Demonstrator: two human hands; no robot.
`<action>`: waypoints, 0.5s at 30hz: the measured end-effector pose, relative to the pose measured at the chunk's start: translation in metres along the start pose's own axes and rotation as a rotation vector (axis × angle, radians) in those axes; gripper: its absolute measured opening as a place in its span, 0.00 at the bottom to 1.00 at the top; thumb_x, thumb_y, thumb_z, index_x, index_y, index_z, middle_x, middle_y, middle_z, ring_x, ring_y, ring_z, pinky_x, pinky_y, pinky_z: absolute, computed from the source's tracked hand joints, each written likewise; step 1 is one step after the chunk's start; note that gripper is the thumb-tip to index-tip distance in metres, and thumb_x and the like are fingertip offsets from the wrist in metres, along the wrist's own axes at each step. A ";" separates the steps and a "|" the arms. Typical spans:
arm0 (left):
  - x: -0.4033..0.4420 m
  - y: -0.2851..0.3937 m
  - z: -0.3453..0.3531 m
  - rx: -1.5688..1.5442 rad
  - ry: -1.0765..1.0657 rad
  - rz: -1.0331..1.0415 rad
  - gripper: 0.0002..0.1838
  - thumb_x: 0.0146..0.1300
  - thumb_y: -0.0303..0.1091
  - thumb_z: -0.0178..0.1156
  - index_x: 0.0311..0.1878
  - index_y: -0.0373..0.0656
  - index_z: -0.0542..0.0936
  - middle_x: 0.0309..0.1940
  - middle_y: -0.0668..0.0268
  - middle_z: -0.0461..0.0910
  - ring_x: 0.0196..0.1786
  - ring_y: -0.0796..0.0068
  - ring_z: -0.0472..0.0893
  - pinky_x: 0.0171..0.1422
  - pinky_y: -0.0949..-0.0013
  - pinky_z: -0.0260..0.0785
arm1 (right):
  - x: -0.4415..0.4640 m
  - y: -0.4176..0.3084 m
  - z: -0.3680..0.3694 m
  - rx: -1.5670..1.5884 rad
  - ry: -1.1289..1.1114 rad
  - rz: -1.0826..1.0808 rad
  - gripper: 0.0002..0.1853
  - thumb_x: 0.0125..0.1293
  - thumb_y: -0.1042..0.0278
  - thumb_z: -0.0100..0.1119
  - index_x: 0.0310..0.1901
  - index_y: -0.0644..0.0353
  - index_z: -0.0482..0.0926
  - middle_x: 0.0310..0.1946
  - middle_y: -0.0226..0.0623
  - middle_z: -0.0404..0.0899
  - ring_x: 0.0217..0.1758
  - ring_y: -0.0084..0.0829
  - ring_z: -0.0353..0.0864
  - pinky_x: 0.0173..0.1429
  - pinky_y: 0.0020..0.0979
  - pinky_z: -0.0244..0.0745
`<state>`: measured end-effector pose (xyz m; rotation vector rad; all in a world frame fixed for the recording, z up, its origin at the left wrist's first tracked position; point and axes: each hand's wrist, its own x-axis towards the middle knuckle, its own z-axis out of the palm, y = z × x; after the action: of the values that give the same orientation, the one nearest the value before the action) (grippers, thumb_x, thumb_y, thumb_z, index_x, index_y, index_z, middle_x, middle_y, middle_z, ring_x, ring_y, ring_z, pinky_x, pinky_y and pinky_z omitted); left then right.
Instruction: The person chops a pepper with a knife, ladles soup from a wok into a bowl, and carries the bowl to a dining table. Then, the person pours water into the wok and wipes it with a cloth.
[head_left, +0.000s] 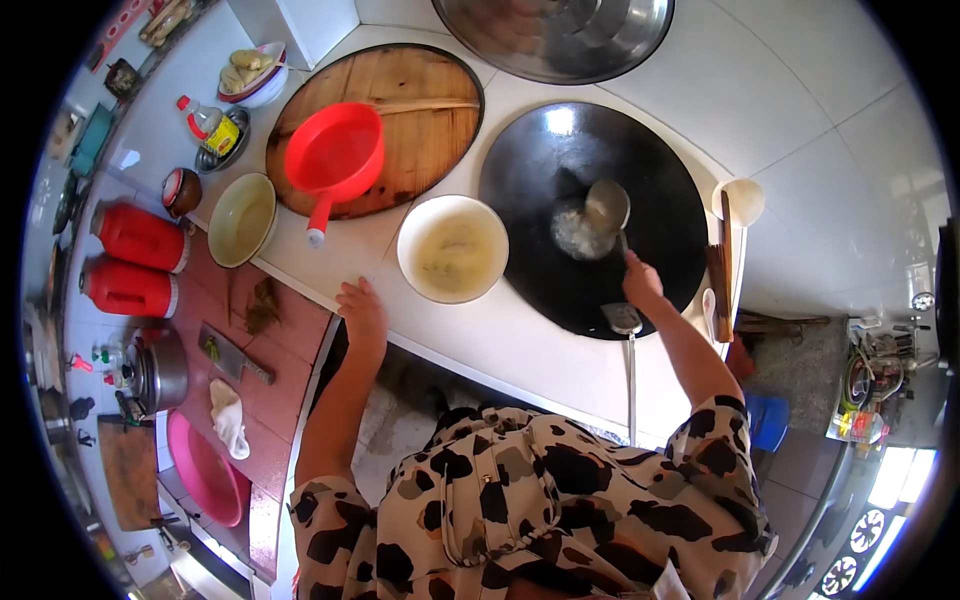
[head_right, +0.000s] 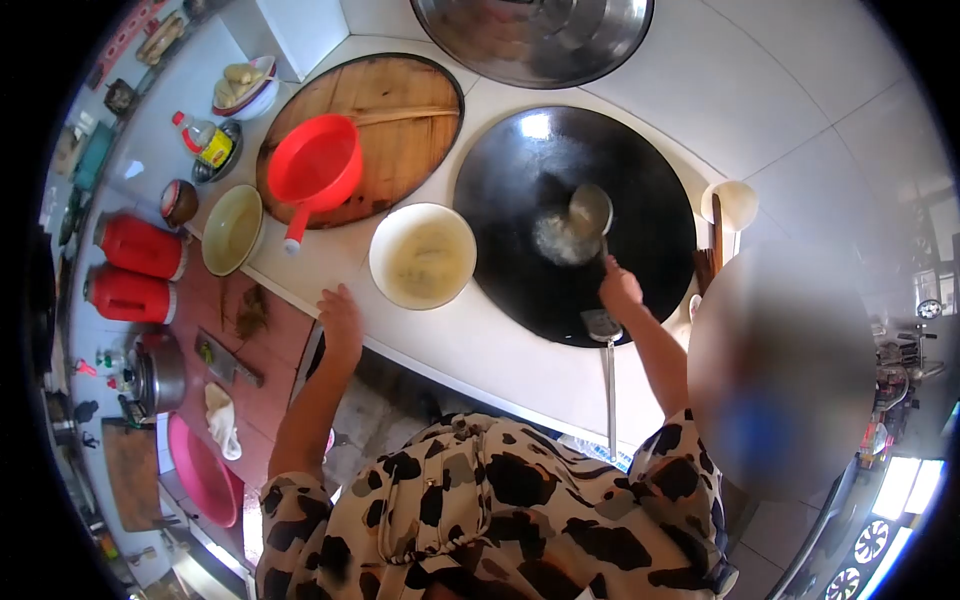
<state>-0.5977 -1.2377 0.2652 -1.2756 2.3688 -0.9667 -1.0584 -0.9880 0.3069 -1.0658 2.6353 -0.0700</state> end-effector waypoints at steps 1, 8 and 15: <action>0.001 0.001 0.000 -0.014 -0.037 -0.003 0.25 0.64 0.32 0.44 0.65 0.40 0.65 0.57 0.39 0.69 0.51 0.44 0.76 0.44 0.58 0.73 | -0.005 -0.008 0.008 0.098 0.009 -0.056 0.23 0.61 0.69 0.48 0.60 0.55 0.69 0.41 0.52 0.80 0.47 0.50 0.79 0.49 0.42 0.75; 0.000 0.001 0.005 0.016 -0.023 0.003 0.24 0.64 0.33 0.46 0.65 0.40 0.65 0.57 0.40 0.68 0.51 0.48 0.76 0.43 0.63 0.74 | -0.053 -0.073 -0.016 1.661 -0.412 0.448 0.22 0.66 0.73 0.46 0.62 0.53 0.67 0.17 0.26 0.60 0.13 0.19 0.53 0.17 0.24 0.50; 0.003 0.004 0.005 -0.009 -0.117 0.003 0.26 0.65 0.33 0.43 0.68 0.43 0.63 0.60 0.41 0.68 0.52 0.43 0.76 0.46 0.54 0.72 | -0.088 -0.103 -0.103 1.516 -0.389 0.173 0.24 0.64 0.74 0.49 0.64 0.59 0.66 0.20 0.29 0.64 0.14 0.19 0.55 0.17 0.22 0.50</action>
<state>-0.5995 -1.2405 0.2593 -1.2941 2.2876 -0.8570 -0.9593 -1.0092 0.4434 -0.2233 1.5182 -1.3564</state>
